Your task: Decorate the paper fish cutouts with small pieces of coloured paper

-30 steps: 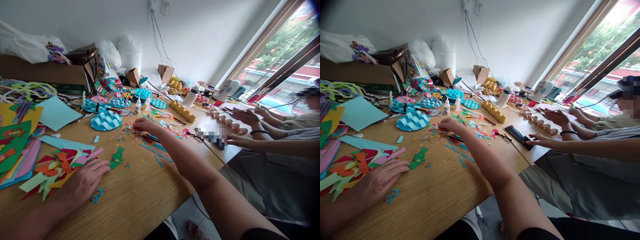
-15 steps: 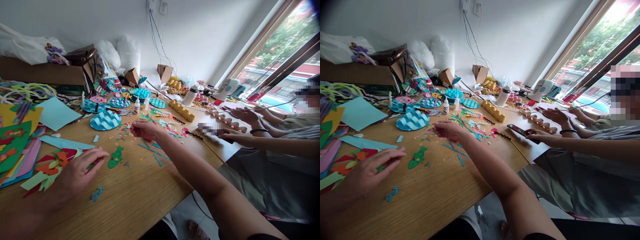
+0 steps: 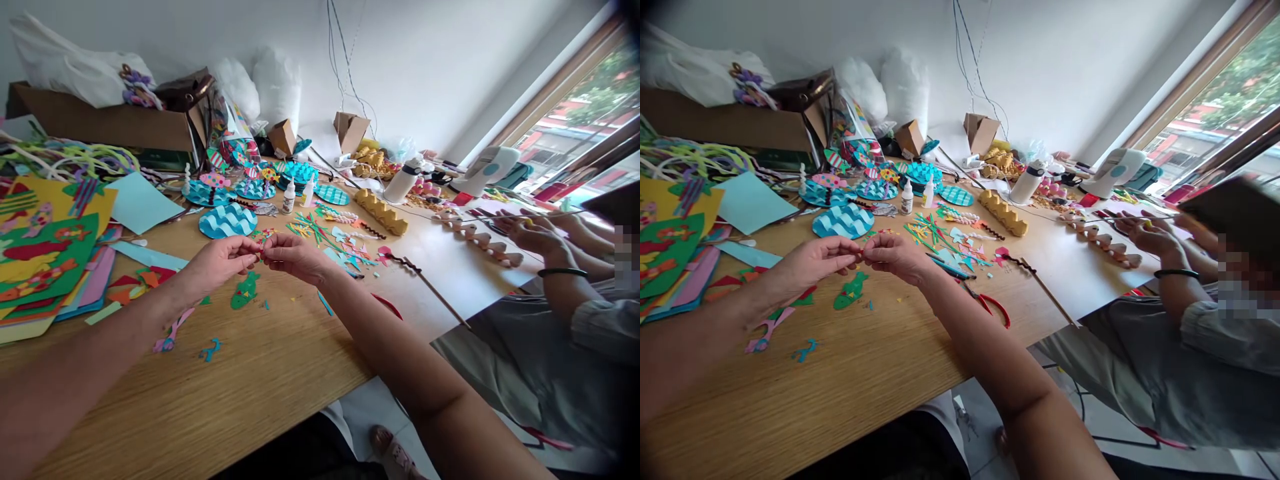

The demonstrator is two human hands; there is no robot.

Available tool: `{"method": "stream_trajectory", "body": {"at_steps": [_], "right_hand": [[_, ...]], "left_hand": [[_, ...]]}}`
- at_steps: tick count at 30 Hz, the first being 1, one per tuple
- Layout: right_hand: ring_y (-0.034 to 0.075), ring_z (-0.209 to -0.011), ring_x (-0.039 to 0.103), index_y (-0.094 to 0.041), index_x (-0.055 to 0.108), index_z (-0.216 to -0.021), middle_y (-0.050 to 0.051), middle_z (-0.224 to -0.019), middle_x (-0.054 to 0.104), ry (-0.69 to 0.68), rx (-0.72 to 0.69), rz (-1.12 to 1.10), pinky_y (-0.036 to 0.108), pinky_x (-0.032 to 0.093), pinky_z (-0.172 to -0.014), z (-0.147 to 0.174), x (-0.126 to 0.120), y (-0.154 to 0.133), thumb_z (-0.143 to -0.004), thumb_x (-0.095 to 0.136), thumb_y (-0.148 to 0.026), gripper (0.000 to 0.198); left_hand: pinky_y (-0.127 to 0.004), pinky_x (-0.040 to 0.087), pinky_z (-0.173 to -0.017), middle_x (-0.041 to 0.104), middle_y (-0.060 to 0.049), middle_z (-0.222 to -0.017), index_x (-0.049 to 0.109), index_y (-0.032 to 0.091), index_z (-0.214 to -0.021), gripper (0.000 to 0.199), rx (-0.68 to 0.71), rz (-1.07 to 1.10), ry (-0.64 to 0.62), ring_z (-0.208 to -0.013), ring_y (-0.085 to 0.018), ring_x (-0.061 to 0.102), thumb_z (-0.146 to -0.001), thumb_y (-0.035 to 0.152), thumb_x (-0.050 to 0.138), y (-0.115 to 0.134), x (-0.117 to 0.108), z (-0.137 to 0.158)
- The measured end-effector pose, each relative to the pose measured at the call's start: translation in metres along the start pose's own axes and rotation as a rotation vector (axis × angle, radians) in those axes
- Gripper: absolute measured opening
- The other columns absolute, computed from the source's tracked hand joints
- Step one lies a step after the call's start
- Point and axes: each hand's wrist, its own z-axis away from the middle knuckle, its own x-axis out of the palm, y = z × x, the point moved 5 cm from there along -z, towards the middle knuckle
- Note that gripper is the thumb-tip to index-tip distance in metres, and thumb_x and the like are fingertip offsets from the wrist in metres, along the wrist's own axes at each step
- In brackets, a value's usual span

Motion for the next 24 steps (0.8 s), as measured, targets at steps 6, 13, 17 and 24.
{"method": "stream_trajectory", "body": {"at_steps": [6,13,17,24], "right_hand": [[0.006,-0.060,0.053,-0.015,0.055,-0.069,-0.002,-0.064,0.058,0.004,-0.018,-0.063,0.018,0.039,-0.058,-0.001,0.001,0.010,-0.065,0.065,-0.016,0.011],[0.006,-0.061,0.053,-0.015,0.054,-0.070,-0.002,-0.067,0.057,0.058,-0.019,-0.069,0.019,0.040,-0.060,-0.001,-0.001,0.019,-0.062,0.066,-0.017,0.015],[0.005,-0.059,0.050,-0.015,0.053,-0.072,-0.003,-0.066,0.055,0.187,-0.077,0.171,0.019,0.038,-0.058,-0.001,-0.010,0.015,-0.065,0.060,-0.015,0.009],[0.006,-0.057,0.047,-0.014,0.062,-0.072,-0.002,-0.062,0.058,0.125,-0.132,1.128,0.019,0.032,-0.057,0.005,-0.002,0.010,-0.070,0.056,-0.014,0.006]], "left_hand": [[-0.027,0.046,-0.065,0.062,-0.002,-0.086,0.058,0.015,-0.089,0.026,-0.059,0.105,0.043,-0.076,-0.014,0.057,-0.070,0.033,0.058,-0.008,0.003,0.003],[-0.029,0.047,-0.069,0.061,-0.001,-0.080,0.056,0.015,-0.086,0.025,-0.047,0.183,0.080,-0.077,-0.015,0.059,-0.069,0.033,0.060,-0.016,0.007,0.006],[-0.028,0.047,-0.068,0.062,-0.001,-0.081,0.056,0.016,-0.086,0.025,-0.065,0.172,0.097,-0.078,-0.016,0.059,-0.067,0.033,0.059,-0.017,0.008,0.006],[-0.025,0.042,-0.057,0.063,0.001,-0.068,0.061,0.019,-0.079,0.020,-0.014,-0.303,0.012,-0.062,-0.015,0.056,-0.069,0.034,0.052,-0.018,-0.003,0.003]]}}
